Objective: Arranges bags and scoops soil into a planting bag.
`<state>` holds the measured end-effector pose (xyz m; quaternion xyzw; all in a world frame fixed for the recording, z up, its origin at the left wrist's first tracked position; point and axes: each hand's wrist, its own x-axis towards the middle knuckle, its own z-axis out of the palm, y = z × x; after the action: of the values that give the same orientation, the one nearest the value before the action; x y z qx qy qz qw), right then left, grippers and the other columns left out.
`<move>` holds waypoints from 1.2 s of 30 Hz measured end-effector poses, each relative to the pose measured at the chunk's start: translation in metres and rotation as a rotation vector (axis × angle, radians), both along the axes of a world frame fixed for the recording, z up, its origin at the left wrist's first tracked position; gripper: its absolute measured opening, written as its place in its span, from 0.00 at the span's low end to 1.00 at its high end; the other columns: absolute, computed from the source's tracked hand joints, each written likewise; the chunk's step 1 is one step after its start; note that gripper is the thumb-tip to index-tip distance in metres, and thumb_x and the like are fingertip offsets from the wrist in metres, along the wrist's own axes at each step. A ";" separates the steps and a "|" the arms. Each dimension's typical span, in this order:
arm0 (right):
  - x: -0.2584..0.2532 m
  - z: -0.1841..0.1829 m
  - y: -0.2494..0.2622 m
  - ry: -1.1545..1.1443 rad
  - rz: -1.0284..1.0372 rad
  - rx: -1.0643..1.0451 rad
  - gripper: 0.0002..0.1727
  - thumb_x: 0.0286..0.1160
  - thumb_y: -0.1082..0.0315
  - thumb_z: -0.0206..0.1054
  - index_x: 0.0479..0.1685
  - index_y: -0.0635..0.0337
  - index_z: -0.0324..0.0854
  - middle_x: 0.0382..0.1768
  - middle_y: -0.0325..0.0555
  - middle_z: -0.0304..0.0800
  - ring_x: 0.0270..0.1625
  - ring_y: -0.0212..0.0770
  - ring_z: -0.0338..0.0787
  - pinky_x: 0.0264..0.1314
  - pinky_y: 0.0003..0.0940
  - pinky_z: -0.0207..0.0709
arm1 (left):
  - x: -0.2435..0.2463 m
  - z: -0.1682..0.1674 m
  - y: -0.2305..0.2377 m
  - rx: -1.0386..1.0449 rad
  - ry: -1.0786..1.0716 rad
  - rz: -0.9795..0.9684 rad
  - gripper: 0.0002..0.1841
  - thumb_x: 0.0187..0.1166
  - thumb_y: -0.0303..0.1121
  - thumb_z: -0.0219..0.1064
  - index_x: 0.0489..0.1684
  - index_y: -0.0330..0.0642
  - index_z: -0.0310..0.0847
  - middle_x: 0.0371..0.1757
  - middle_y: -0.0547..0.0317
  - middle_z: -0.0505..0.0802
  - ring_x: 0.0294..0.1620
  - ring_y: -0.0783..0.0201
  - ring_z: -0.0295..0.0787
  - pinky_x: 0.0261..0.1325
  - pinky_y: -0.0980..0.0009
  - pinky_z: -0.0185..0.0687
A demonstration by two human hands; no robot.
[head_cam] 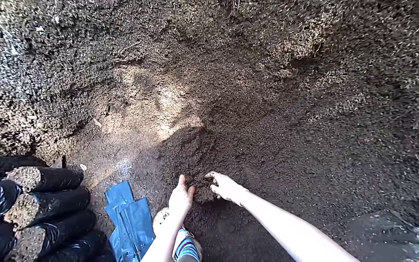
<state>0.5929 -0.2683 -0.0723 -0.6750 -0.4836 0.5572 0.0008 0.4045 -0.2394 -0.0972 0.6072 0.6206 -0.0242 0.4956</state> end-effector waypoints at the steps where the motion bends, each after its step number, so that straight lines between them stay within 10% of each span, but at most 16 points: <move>1: 0.003 0.005 0.000 0.038 -0.038 -0.037 0.32 0.84 0.74 0.60 0.88 0.53 0.61 0.67 0.63 0.80 0.60 0.57 0.88 0.62 0.52 0.84 | -0.002 -0.001 0.001 -0.009 -0.007 0.025 0.22 0.86 0.40 0.64 0.77 0.47 0.71 0.55 0.44 0.91 0.56 0.43 0.91 0.59 0.38 0.82; 4: 0.010 0.017 0.002 0.109 -0.099 -0.095 0.35 0.83 0.74 0.60 0.90 0.50 0.57 0.70 0.61 0.78 0.61 0.55 0.87 0.63 0.52 0.82 | -0.012 -0.002 0.000 -0.115 -0.062 0.108 0.32 0.86 0.52 0.64 0.85 0.47 0.62 0.53 0.38 0.90 0.51 0.42 0.90 0.59 0.39 0.81; 7: 0.016 0.017 0.018 0.081 -0.110 -0.206 0.39 0.88 0.39 0.56 0.95 0.36 0.49 0.71 0.63 0.79 0.54 0.56 0.90 0.57 0.52 0.83 | -0.014 0.000 -0.018 -0.339 -0.142 0.200 0.42 0.88 0.58 0.58 0.94 0.47 0.44 0.47 0.42 0.88 0.36 0.54 0.86 0.44 0.54 0.82; 10: 0.007 0.005 0.035 0.039 -0.023 -0.318 0.43 0.81 0.27 0.50 0.95 0.27 0.49 0.76 0.63 0.78 0.57 0.60 0.90 0.59 0.57 0.81 | -0.005 0.013 -0.038 -0.651 -0.262 0.414 0.39 0.94 0.56 0.47 0.96 0.54 0.27 0.37 0.46 0.91 0.26 0.62 0.85 0.33 0.67 0.82; 14: -0.010 -0.008 0.043 -0.030 0.193 -0.207 0.37 0.85 0.38 0.59 0.90 0.42 0.63 0.71 0.58 0.81 0.56 0.52 0.87 0.59 0.52 0.78 | 0.008 0.007 -0.035 -0.717 -0.404 0.729 0.32 0.95 0.45 0.51 0.92 0.50 0.35 0.38 0.40 0.90 0.29 0.56 0.93 0.33 0.66 0.90; 17: -0.011 -0.010 0.036 -0.041 0.270 -0.039 0.31 0.87 0.50 0.62 0.84 0.53 0.71 0.78 0.56 0.79 0.81 0.52 0.77 0.85 0.54 0.63 | 0.016 -0.001 -0.037 -0.610 -0.359 0.730 0.27 0.93 0.34 0.55 0.84 0.45 0.44 0.33 0.51 0.81 0.15 0.68 0.78 0.18 0.75 0.76; 21: -0.018 0.000 0.030 -0.226 0.499 0.087 0.26 0.92 0.54 0.53 0.83 0.55 0.72 0.75 0.58 0.82 0.78 0.59 0.79 0.79 0.62 0.68 | 0.018 -0.002 -0.039 -0.541 -0.293 0.620 0.22 0.94 0.34 0.52 0.81 0.40 0.48 0.29 0.56 0.80 0.11 0.72 0.71 0.14 0.77 0.69; 26: 0.002 -0.004 0.101 -0.142 0.452 0.216 0.35 0.88 0.42 0.56 0.88 0.51 0.67 0.79 0.60 0.78 0.82 0.60 0.75 0.84 0.64 0.63 | 0.004 -0.002 -0.034 -0.468 -0.183 0.404 0.22 0.94 0.38 0.53 0.80 0.36 0.56 0.25 0.58 0.80 0.17 0.68 0.78 0.23 0.71 0.80; 31: -0.007 -0.092 0.142 -0.261 0.488 0.124 0.42 0.61 0.68 0.83 0.83 0.41 0.75 0.89 0.64 0.56 0.85 0.76 0.62 0.80 0.74 0.63 | -0.004 -0.005 -0.039 -0.404 -0.115 0.267 0.31 0.92 0.43 0.56 0.90 0.39 0.51 0.34 0.51 0.84 0.25 0.60 0.84 0.35 0.61 0.86; 36: 0.003 -0.120 0.088 -0.269 0.519 0.053 0.41 0.64 0.76 0.76 0.84 0.47 0.72 0.87 0.65 0.61 0.86 0.71 0.63 0.85 0.66 0.60 | -0.010 -0.005 -0.038 -0.446 -0.150 0.256 0.33 0.91 0.45 0.57 0.91 0.42 0.51 0.43 0.45 0.87 0.33 0.56 0.89 0.42 0.57 0.88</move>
<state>0.5956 -0.1800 -0.1927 -0.5965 -0.6501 0.4313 -0.1883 0.3944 -0.2770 -0.1019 0.3997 0.6332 -0.0525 0.6607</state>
